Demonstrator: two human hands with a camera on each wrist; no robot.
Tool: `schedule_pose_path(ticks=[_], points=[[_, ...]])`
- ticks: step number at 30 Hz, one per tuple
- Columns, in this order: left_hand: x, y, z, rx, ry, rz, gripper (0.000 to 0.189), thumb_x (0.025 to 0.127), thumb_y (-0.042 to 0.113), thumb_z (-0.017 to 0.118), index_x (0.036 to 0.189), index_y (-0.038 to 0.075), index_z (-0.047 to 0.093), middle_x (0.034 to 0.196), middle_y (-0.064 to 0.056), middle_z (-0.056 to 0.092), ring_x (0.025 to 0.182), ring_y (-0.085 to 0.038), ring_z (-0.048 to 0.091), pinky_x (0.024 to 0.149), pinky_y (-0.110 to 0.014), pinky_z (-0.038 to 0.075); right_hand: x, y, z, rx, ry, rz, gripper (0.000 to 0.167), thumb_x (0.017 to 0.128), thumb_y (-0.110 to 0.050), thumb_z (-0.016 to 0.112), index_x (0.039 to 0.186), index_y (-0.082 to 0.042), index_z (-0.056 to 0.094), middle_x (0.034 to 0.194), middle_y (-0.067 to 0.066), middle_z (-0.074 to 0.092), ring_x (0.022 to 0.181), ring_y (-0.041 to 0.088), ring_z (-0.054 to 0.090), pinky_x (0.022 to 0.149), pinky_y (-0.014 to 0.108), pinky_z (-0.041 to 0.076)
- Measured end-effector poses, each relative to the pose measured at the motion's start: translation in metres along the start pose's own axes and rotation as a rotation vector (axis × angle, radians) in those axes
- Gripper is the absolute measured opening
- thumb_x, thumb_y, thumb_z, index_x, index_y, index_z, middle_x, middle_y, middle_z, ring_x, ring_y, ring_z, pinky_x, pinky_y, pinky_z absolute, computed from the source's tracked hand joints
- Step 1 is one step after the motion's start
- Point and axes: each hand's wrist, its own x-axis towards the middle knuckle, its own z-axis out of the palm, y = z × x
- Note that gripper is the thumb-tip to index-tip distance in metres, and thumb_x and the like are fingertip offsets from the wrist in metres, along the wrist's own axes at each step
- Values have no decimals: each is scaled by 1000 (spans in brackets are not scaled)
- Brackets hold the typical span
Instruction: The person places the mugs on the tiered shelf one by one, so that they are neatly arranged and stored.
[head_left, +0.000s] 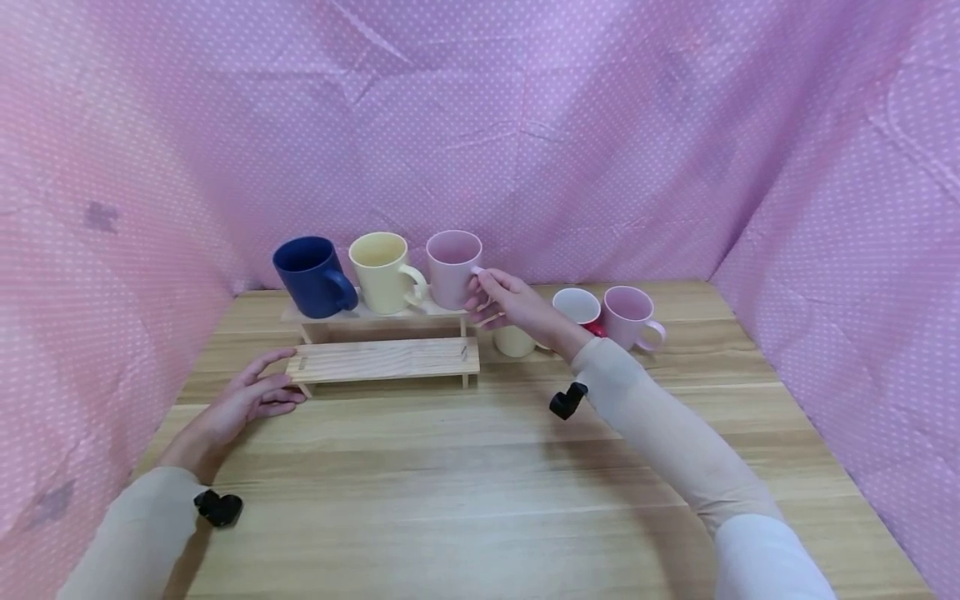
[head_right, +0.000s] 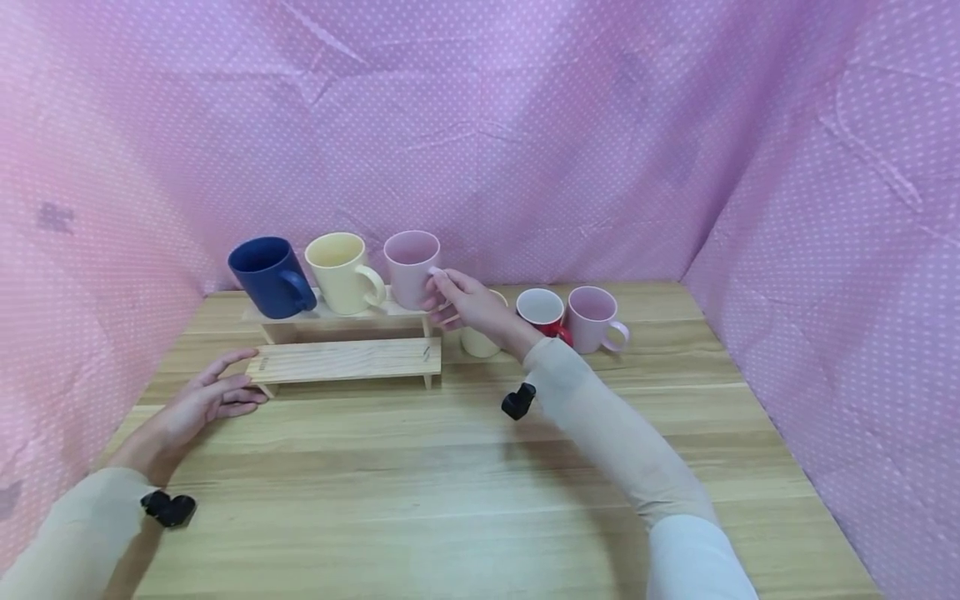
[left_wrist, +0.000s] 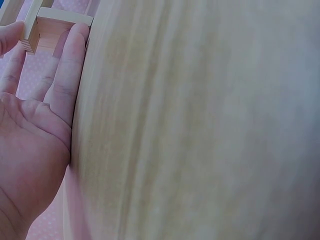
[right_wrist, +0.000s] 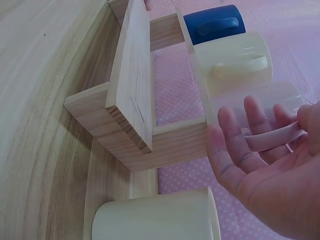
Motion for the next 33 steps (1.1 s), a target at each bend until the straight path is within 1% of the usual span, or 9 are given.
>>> schedule_pose_path(ticks=[3, 5, 10, 12, 18, 22, 28, 31, 33], points=[[2, -1, 2, 2, -5, -4, 47, 110, 9, 41, 156, 19, 32, 112, -7, 72, 101, -19, 72, 89, -34, 59, -2, 0, -1, 1, 15, 8, 37, 112, -38, 36, 122, -6, 53, 111, 14, 64, 99, 30, 69, 87, 47, 58], [1, -1, 2, 7, -4, -8, 47, 111, 10, 41, 156, 19, 32, 112, -6, 71, 101, -19, 72, 89, -33, 59, -2, 1, 0, 5, 20, 17, 38, 112, -39, 37, 122, -7, 53, 112, 14, 64, 101, 32, 68, 89, 48, 58], [-8, -1, -3, 46, -3, -10, 47, 111, 11, 40, 156, 19, 30, 116, -3, 68, 102, -18, 71, 88, -31, 59, -2, 1, 3, 45, 14, 34, 41, 111, -39, 38, 129, -4, 50, 121, 20, 61, 111, 44, 62, 99, 62, 49], [-10, 0, -4, 54, -10, -6, 48, 111, 11, 40, 157, 18, 29, 119, -4, 66, 103, -19, 71, 88, -31, 59, -2, 1, 2, 46, 30, 42, 41, 112, -37, 38, 131, -4, 49, 124, 22, 60, 113, 45, 61, 100, 64, 48], [-9, 0, -5, 9, -29, 10, 47, 111, 8, 39, 156, 17, 31, 118, -6, 67, 103, -20, 71, 88, -32, 59, -9, -3, -13, 8, 77, 61, 42, 112, -34, 39, 137, -1, 47, 134, 21, 53, 122, 49, 55, 98, 56, 52], [-8, 0, -4, -18, -25, 14, 46, 111, 7, 39, 154, 19, 34, 115, -6, 70, 101, -20, 72, 87, -32, 59, -17, -4, -26, -24, 87, 54, 43, 111, -32, 41, 141, -1, 46, 141, 21, 52, 126, 46, 53, 98, 51, 53], [-5, -1, -3, -17, -25, 9, 46, 110, 7, 40, 154, 19, 34, 116, -6, 69, 102, -19, 72, 88, -32, 59, -33, -8, -47, -51, 138, 42, 46, 110, -33, 46, 147, -5, 45, 146, 19, 50, 133, 42, 49, 106, 57, 46], [-2, -1, -2, -14, -25, 6, 46, 110, 7, 40, 154, 20, 35, 116, -5, 69, 101, -19, 72, 87, -32, 59, -42, -11, -60, -96, 169, 21, 49, 109, -34, 48, 150, -7, 43, 148, 18, 49, 135, 38, 48, 108, 57, 44], [0, -1, -1, -16, -26, 5, 46, 110, 7, 40, 154, 21, 35, 115, -5, 69, 101, -19, 72, 87, -32, 59, -49, -11, -68, -136, 193, 3, 51, 109, -34, 49, 152, -8, 42, 149, 17, 49, 136, 34, 48, 108, 55, 45]])
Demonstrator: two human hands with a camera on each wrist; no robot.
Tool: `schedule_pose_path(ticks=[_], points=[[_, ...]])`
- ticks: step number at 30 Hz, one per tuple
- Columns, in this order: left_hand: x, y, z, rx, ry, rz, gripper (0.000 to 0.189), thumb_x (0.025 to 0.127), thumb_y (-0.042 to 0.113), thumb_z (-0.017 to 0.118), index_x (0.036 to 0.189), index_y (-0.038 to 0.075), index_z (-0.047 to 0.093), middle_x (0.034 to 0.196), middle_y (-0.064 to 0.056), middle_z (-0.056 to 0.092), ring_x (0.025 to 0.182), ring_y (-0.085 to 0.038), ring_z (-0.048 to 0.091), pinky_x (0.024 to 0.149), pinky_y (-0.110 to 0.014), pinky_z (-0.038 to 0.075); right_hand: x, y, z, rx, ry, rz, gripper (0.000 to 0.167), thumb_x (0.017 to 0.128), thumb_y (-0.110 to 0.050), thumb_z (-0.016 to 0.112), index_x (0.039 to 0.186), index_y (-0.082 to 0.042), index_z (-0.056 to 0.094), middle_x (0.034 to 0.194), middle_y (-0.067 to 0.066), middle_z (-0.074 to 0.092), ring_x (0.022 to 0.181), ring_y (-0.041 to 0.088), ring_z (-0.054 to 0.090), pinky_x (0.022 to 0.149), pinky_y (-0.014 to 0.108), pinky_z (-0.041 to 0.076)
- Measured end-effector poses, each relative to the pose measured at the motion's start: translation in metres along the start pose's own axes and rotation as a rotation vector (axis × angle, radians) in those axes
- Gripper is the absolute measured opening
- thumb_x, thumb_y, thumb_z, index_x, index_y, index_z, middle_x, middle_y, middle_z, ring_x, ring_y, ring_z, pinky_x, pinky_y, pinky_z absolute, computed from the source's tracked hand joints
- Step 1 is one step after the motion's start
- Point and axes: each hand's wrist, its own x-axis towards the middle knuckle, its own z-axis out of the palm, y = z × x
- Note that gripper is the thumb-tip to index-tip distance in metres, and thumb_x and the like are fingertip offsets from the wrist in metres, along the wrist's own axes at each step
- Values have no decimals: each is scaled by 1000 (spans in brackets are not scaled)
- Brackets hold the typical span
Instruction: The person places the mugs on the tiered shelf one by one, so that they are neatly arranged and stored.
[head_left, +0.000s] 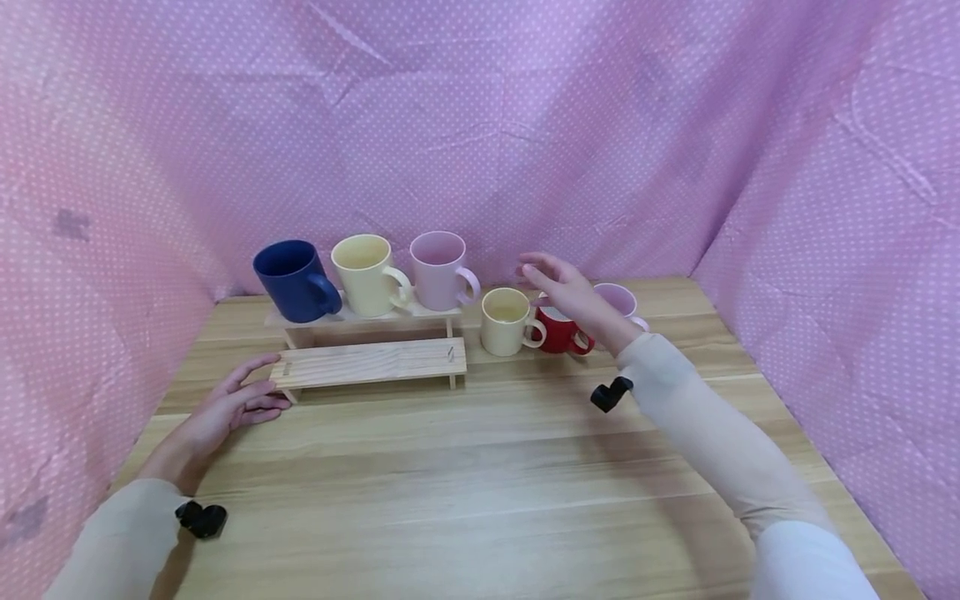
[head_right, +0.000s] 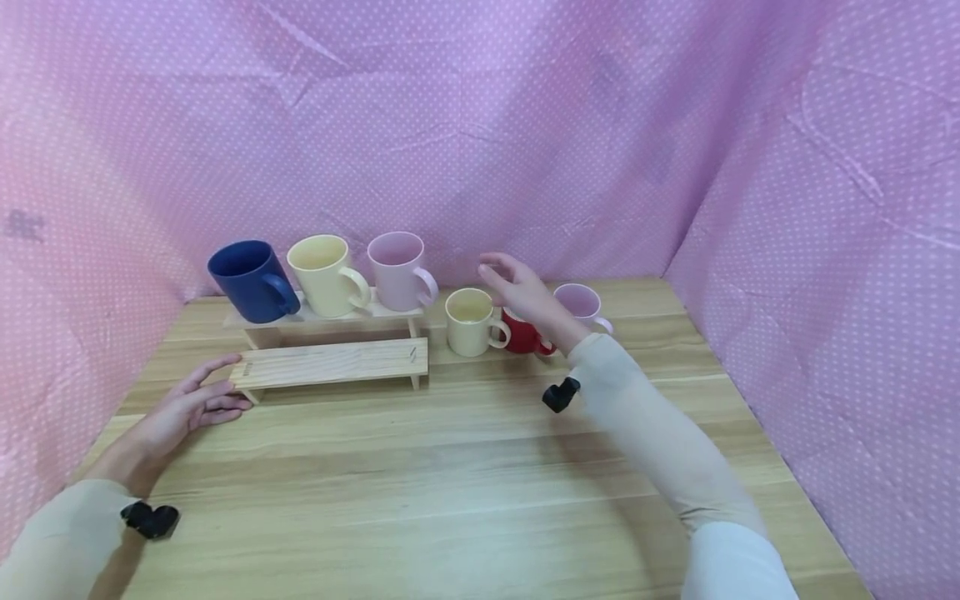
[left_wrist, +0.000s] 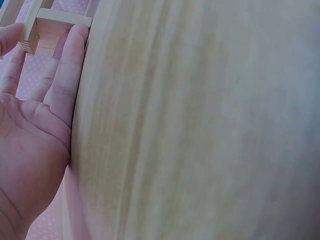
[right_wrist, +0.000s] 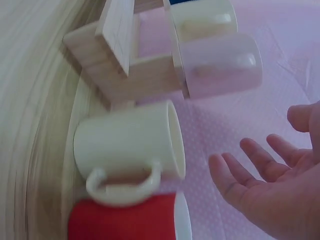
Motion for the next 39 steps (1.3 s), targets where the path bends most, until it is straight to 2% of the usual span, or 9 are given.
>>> schedule_pose_path(ticks=[7, 13, 17, 21, 27, 32, 36, 39], points=[[2, 1, -1, -2, -3, 7, 46, 110, 7, 40, 155, 19, 33, 118, -5, 68, 101, -19, 72, 88, -32, 59, -16, 10, -29, -87, 123, -76, 56, 106, -31, 57, 154, -8, 40, 152, 16, 47, 139, 29, 45, 113, 48, 40], [2, 0, -2, 5, -4, 12, 46, 111, 7, 39, 154, 20, 33, 117, -5, 68, 102, -20, 72, 88, -32, 59, -33, 24, -57, -142, 207, -68, 63, 103, -32, 62, 156, -9, 37, 154, 15, 44, 141, 33, 43, 114, 53, 39], [2, -1, -2, 15, -1, 4, 46, 111, 8, 39, 154, 21, 33, 116, -6, 68, 102, -20, 72, 88, -31, 59, -42, 35, -75, -191, 232, -67, 72, 100, -21, 68, 159, -7, 30, 159, 17, 36, 144, 37, 37, 116, 52, 35], [1, 0, -2, 12, -3, 5, 46, 111, 8, 39, 154, 21, 33, 115, -6, 68, 102, -20, 72, 88, -31, 59, -52, 48, -89, -220, 237, -58, 87, 95, -12, 73, 162, -7, 18, 165, 19, 23, 149, 40, 26, 120, 54, 27], [-1, -1, -1, 20, -6, 0, 46, 111, 9, 39, 155, 20, 31, 117, -6, 67, 103, -20, 71, 89, -31, 59, -64, 70, -103, -298, 251, -42, 95, 94, -11, 74, 162, -5, 9, 166, 23, 13, 149, 46, 18, 118, 61, 24], [-1, -1, -1, 40, 6, -9, 46, 111, 11, 40, 155, 21, 32, 119, -6, 66, 103, -19, 71, 89, -31, 59, -72, 88, -110, -292, 248, 20, 98, 93, -10, 74, 163, -7, 5, 166, 25, 11, 148, 50, 18, 116, 63, 26], [-1, -1, -1, 50, 9, -10, 45, 111, 12, 40, 155, 21, 32, 119, -4, 66, 103, -19, 71, 89, -31, 59, -78, 106, -110, -254, 231, 61, 98, 95, -13, 74, 162, -5, 3, 165, 25, 13, 147, 48, 25, 117, 55, 31], [-1, 0, 0, 48, 7, -6, 45, 111, 11, 40, 154, 21, 32, 117, -4, 66, 103, -19, 71, 89, -31, 59, -82, 121, -106, -227, 226, 54, 94, 96, -14, 72, 162, -3, 6, 162, 27, 23, 141, 45, 36, 112, 33, 42]])
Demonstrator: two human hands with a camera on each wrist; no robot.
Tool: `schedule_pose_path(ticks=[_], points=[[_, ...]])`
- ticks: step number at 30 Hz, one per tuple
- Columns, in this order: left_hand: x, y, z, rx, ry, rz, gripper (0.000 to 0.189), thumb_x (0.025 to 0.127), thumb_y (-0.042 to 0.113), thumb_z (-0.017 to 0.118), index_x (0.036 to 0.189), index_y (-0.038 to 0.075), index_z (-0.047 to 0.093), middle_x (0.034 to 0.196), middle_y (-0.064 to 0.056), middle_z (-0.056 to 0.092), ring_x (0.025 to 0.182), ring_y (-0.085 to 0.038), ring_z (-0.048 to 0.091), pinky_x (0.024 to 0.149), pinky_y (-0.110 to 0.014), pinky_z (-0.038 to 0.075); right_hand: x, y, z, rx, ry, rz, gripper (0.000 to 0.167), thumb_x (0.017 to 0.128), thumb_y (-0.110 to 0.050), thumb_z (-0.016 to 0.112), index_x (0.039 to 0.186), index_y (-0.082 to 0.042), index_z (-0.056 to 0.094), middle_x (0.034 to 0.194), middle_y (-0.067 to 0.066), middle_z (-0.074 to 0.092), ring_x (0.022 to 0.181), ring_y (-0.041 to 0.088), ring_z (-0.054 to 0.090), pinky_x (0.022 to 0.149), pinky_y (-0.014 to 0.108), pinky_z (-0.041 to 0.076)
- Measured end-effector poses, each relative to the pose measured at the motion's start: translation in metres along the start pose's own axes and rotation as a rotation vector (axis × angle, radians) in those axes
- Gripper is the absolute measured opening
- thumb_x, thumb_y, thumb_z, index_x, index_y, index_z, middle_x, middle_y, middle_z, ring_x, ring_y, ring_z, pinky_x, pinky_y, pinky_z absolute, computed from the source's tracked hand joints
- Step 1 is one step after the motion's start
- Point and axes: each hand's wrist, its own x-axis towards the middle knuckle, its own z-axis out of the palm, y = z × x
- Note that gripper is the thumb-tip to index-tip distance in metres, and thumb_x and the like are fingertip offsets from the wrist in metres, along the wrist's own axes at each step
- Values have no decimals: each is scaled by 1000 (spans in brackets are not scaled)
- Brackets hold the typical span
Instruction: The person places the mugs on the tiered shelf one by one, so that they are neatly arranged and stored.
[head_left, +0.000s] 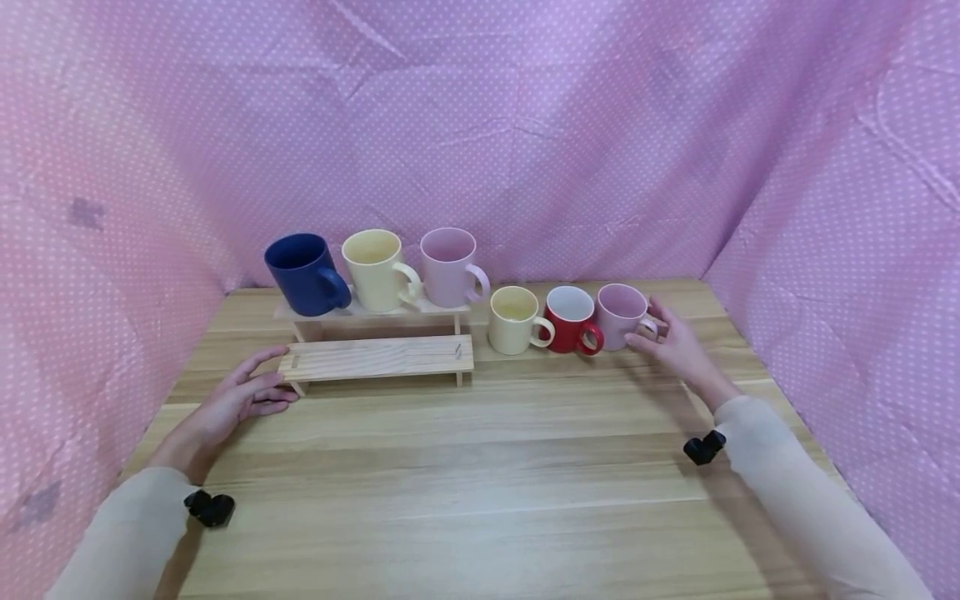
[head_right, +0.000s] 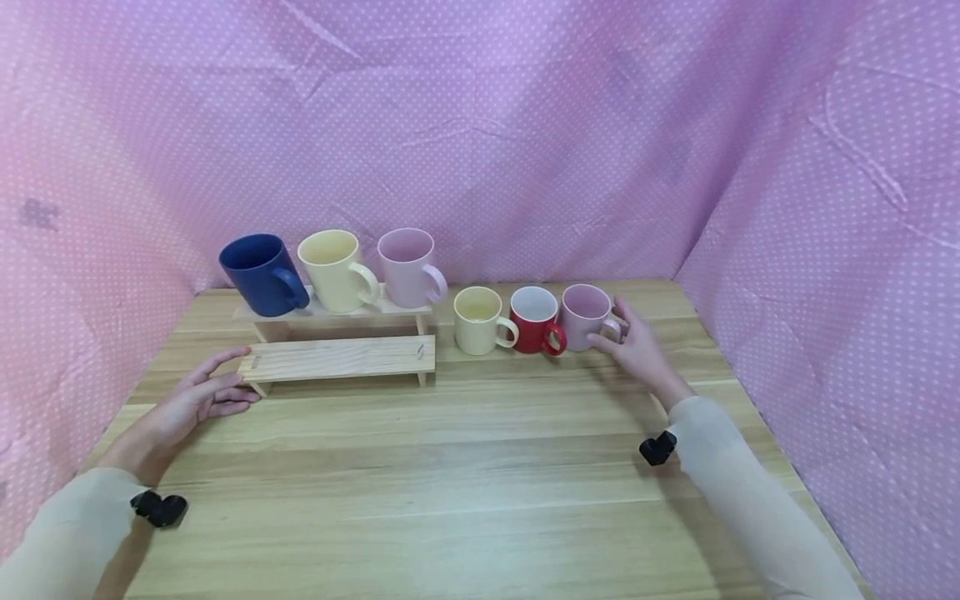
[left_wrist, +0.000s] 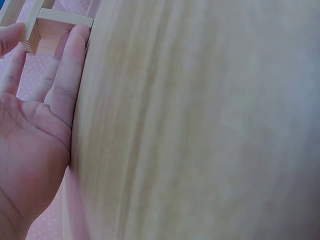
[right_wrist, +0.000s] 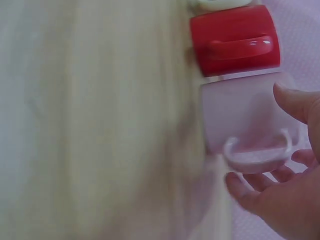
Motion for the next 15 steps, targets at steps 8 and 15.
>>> schedule_pose_path(ticks=[8, 15], points=[[-1, 1, 1, -24, 6, 6, 45, 111, 10, 40, 154, 21, 34, 114, -4, 69, 102, -18, 71, 89, -32, 59, -6, 19, 12, -55, 18, -28, 77, 99, -18, 69, 158, 1, 23, 137, 30, 51, 107, 22, 55, 78, 13, 49], [0, 1, 3, -30, 12, 8, 46, 111, 10, 41, 155, 19, 32, 113, -6, 70, 102, -19, 71, 89, -33, 59, -7, 19, 10, 44, 22, 79, 66, 106, -33, 55, 154, 5, 29, 132, 26, 48, 101, 7, 56, 80, 24, 57]])
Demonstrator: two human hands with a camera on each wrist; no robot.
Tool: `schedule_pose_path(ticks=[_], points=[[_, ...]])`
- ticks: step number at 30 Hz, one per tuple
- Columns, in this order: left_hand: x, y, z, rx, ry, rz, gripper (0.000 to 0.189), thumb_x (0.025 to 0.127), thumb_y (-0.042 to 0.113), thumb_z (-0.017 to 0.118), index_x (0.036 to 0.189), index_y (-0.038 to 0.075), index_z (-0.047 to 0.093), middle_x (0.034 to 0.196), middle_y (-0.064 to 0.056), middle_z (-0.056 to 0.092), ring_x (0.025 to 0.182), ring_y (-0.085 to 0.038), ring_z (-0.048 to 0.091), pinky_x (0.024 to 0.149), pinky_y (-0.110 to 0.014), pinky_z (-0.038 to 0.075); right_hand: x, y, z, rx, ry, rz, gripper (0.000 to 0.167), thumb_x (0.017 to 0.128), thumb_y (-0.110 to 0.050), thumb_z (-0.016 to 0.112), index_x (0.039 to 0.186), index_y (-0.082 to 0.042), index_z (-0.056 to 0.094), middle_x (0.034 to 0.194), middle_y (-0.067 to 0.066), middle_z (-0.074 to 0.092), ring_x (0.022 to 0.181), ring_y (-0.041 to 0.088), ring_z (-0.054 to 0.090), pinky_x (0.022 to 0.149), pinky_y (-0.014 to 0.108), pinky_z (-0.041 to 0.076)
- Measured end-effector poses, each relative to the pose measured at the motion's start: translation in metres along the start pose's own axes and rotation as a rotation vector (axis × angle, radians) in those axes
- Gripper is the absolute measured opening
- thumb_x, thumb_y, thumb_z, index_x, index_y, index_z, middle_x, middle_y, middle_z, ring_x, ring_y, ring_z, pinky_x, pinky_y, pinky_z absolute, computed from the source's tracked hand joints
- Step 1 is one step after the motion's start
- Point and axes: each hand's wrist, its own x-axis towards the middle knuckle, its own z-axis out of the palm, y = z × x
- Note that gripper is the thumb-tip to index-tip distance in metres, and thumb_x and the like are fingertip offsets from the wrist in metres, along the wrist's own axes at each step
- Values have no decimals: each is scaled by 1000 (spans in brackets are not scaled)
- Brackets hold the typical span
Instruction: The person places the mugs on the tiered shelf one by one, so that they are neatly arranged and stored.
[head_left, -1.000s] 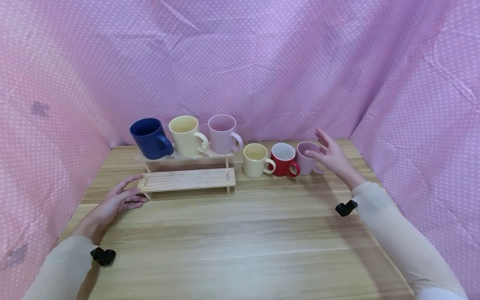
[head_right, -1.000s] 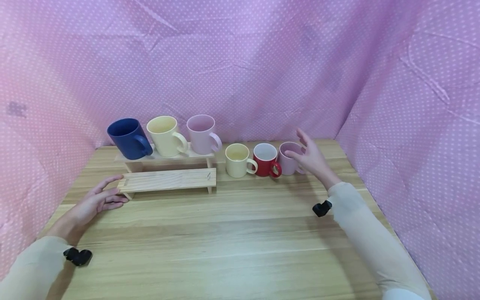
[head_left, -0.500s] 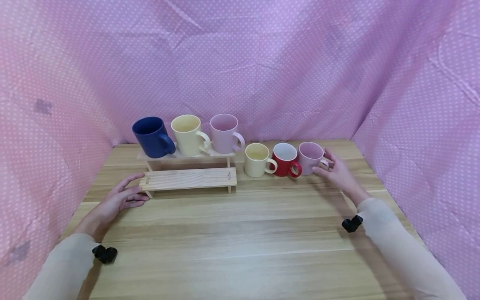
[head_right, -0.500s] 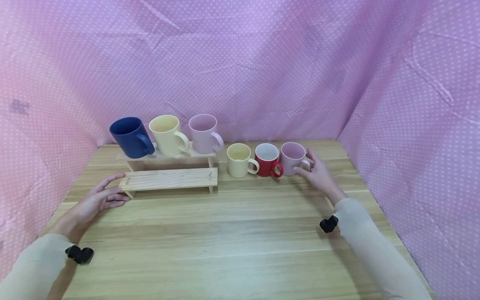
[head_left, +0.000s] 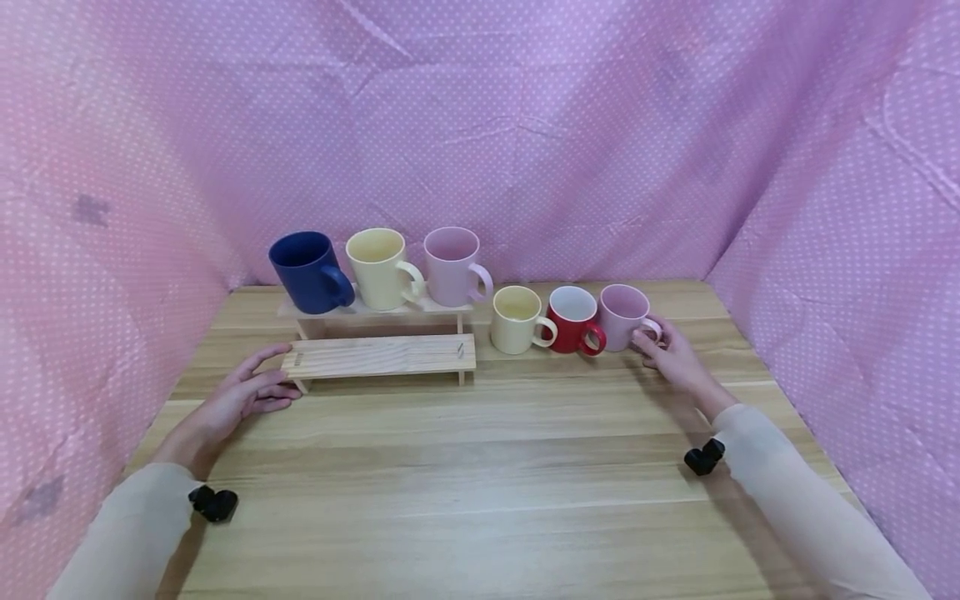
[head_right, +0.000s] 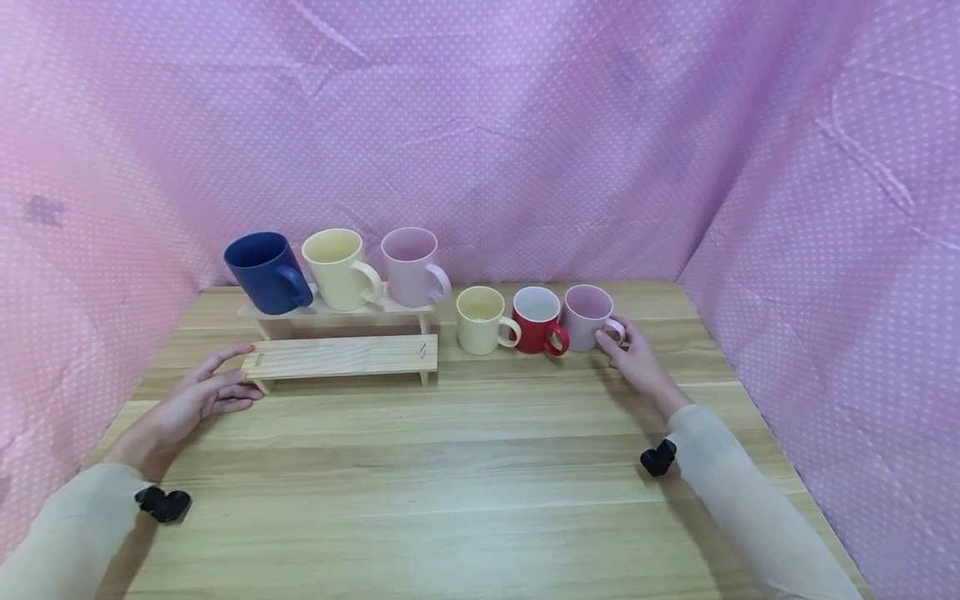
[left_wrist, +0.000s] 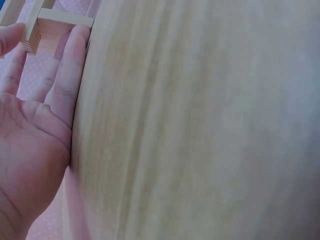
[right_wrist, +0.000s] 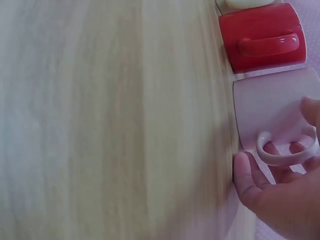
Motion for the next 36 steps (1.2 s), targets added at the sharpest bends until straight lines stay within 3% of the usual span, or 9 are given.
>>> schedule_pose_path(ticks=[7, 15, 19, 25, 29, 36], points=[[-1, -1, -1, 1, 13, -14, 45, 110, 10, 42, 153, 21, 34, 112, -6, 71, 100, -19, 72, 89, -34, 59, 0, -2, -6, 99, -29, 75, 71, 109, -47, 35, 150, 10, 32, 144, 37, 43, 105, 9, 64, 87, 30, 59], [-7, -3, -4, 20, 30, -10, 45, 111, 11, 41, 153, 21, 34, 114, -5, 68, 100, -19, 72, 87, -32, 60, 8, -16, -12, 27, -114, 160, 80, 106, -55, 38, 147, 14, 37, 139, 35, 50, 111, 22, 63, 99, 41, 54], [-4, -2, -2, 22, 13, -9, 45, 111, 11, 41, 154, 21, 33, 116, -6, 67, 102, -19, 71, 88, -32, 59, 9, -18, -18, 26, -146, 176, 74, 108, -48, 42, 146, 16, 39, 130, 27, 60, 106, 17, 66, 100, 43, 54], [-1, 0, 0, 10, 10, -3, 45, 111, 10, 41, 154, 21, 34, 117, -7, 66, 102, -19, 72, 88, -32, 59, 7, -16, -21, 155, -155, 148, 64, 108, -35, 50, 142, 19, 41, 111, 7, 70, 101, 8, 67, 98, 38, 55], [-2, -1, -1, -10, -1, 4, 45, 111, 8, 40, 154, 20, 33, 117, -7, 66, 102, -20, 72, 88, -33, 59, 9, -18, -20, 175, -148, 126, 62, 109, -30, 50, 142, 21, 39, 119, 13, 68, 103, 8, 67, 100, 37, 52], [0, -3, -3, 12, -11, 4, 45, 111, 10, 39, 154, 21, 33, 116, -5, 67, 101, -20, 71, 87, -31, 59, 10, -19, -20, 80, -153, 111, 61, 110, -31, 45, 144, 20, 38, 140, 33, 50, 107, 3, 63, 104, 35, 49]])
